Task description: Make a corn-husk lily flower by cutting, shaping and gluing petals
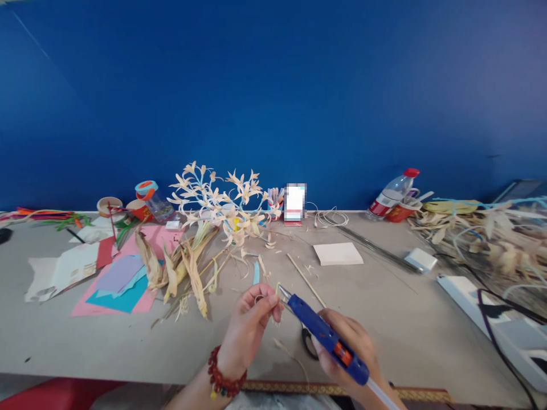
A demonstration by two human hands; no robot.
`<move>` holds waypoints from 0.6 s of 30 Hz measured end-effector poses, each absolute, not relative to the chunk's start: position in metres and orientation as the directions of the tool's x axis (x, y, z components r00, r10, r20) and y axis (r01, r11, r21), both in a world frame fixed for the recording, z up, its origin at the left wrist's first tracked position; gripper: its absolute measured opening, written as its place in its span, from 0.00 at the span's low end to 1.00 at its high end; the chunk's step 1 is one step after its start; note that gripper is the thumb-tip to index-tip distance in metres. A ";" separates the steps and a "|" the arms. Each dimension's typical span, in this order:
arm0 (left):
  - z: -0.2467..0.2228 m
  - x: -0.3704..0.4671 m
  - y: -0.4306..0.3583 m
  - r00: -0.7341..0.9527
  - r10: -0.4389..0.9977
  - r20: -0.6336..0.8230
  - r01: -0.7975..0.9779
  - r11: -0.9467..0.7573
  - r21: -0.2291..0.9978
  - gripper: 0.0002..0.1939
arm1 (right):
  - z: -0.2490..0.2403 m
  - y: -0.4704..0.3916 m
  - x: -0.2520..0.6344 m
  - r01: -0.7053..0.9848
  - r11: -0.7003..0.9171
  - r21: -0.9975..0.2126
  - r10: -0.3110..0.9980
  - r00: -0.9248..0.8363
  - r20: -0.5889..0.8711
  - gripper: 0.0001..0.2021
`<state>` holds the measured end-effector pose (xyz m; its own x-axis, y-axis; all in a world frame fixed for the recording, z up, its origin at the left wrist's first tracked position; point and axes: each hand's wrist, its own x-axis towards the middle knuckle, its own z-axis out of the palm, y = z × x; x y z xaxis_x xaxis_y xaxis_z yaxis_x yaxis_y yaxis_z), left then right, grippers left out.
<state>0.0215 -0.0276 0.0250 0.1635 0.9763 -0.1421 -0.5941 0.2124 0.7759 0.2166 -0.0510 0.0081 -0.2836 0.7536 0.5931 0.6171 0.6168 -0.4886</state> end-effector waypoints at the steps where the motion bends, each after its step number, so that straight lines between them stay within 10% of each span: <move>1: 0.025 0.021 -0.028 0.164 0.976 -0.141 -0.596 0.212 0.774 0.09 | 0.008 -0.051 0.217 0.620 0.620 -0.480 0.750 -0.291 0.594 0.04; 18: 0.026 0.020 -0.028 0.178 0.970 -0.163 -0.590 0.238 0.771 0.10 | 0.007 -0.052 0.216 0.628 0.590 -0.508 0.786 -0.303 0.538 0.03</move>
